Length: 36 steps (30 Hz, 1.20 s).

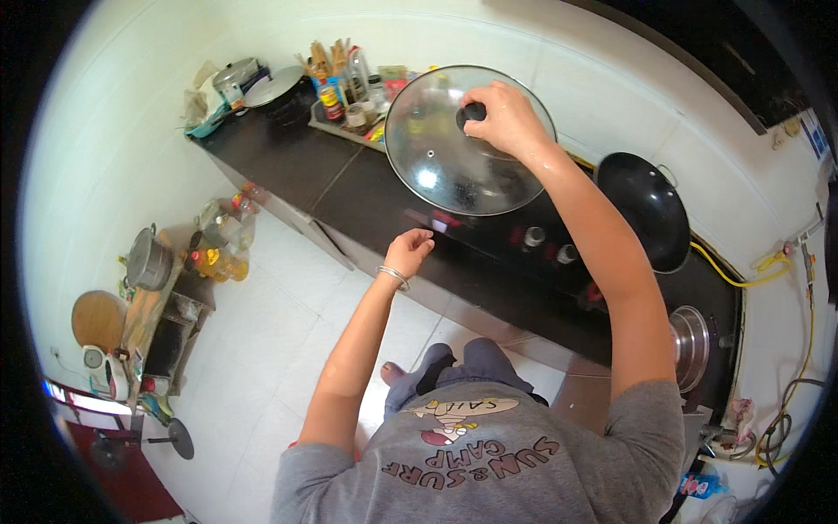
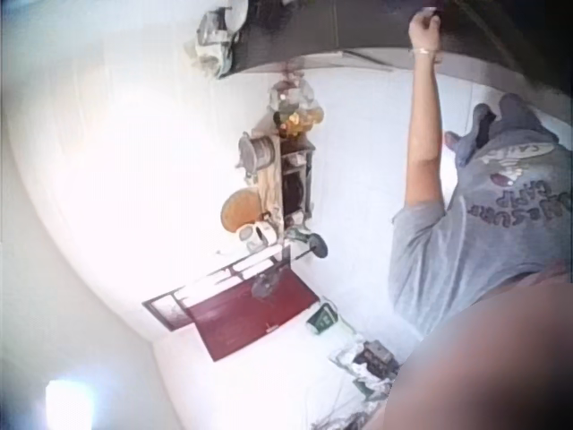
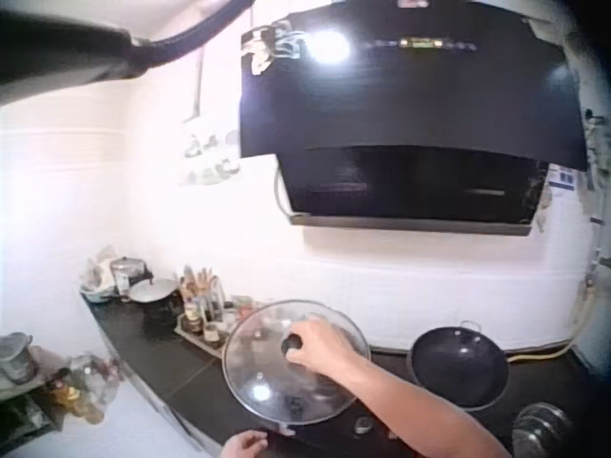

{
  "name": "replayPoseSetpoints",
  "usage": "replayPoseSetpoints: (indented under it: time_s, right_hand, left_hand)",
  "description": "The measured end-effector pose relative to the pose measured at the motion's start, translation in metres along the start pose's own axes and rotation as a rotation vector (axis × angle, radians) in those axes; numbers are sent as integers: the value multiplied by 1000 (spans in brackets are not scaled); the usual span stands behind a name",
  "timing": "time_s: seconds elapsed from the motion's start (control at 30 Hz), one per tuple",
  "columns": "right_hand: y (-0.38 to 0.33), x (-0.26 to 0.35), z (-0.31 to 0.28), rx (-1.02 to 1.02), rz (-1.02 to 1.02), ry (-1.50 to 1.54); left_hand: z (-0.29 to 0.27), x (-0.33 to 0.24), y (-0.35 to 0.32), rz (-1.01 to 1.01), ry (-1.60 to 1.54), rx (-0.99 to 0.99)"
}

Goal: The person seasons a bowl of raw ground meat with various ingredients. They add salt, a dark liquid from a bottle, a green powder, and contents from two different packets into the bowl. The person handles the containers and the bowl directly with their hands.

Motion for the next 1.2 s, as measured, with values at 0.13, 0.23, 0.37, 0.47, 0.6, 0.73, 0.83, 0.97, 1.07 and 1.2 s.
replayPoseSetpoints:
  time_s: [0.13,0.23,0.37,0.47,0.6,0.73,0.83,0.97,1.07,1.2]
  right_hand:
    - [41,43,93,57,9,40]
    - [60,61,166,65,52,91]
    - [76,68,261,96,160,176]
    - [80,59,315,134,300,198]
    - [85,38,379,191,391,193]
    - [87,13,433,258,491,201]
    - [88,-6,462,261,560,173]
    - [86,-31,485,306,638,135]
    - [85,-47,488,334,687,97]
    - [86,-60,493,320,718,91]
  left_hand:
    - [-66,65,-19,-64,-25,-28]
    - [-108,116,-29,-129,18,-77]
    - [-149,173,-34,-245,3,-109]
    - [-169,181,-28,-243,32,-108]
    - [-178,212,-4,-284,21,-87]
    - [-207,210,21,-318,166,-64]
    - [-223,211,45,-292,244,-60]
    - [-231,221,78,-263,236,-60]
    - [-225,220,98,-277,197,-23]
    - [-221,228,126,-238,215,92]
Point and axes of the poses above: each hand's wrist, its own y-axis towards the middle knuckle, its own z-axis out of the palm, x = y × z, the point moved 3 cm from there along y, towards the middle knuckle, and after that the axes turned 10 degrees about y, right-handed, at the moved point
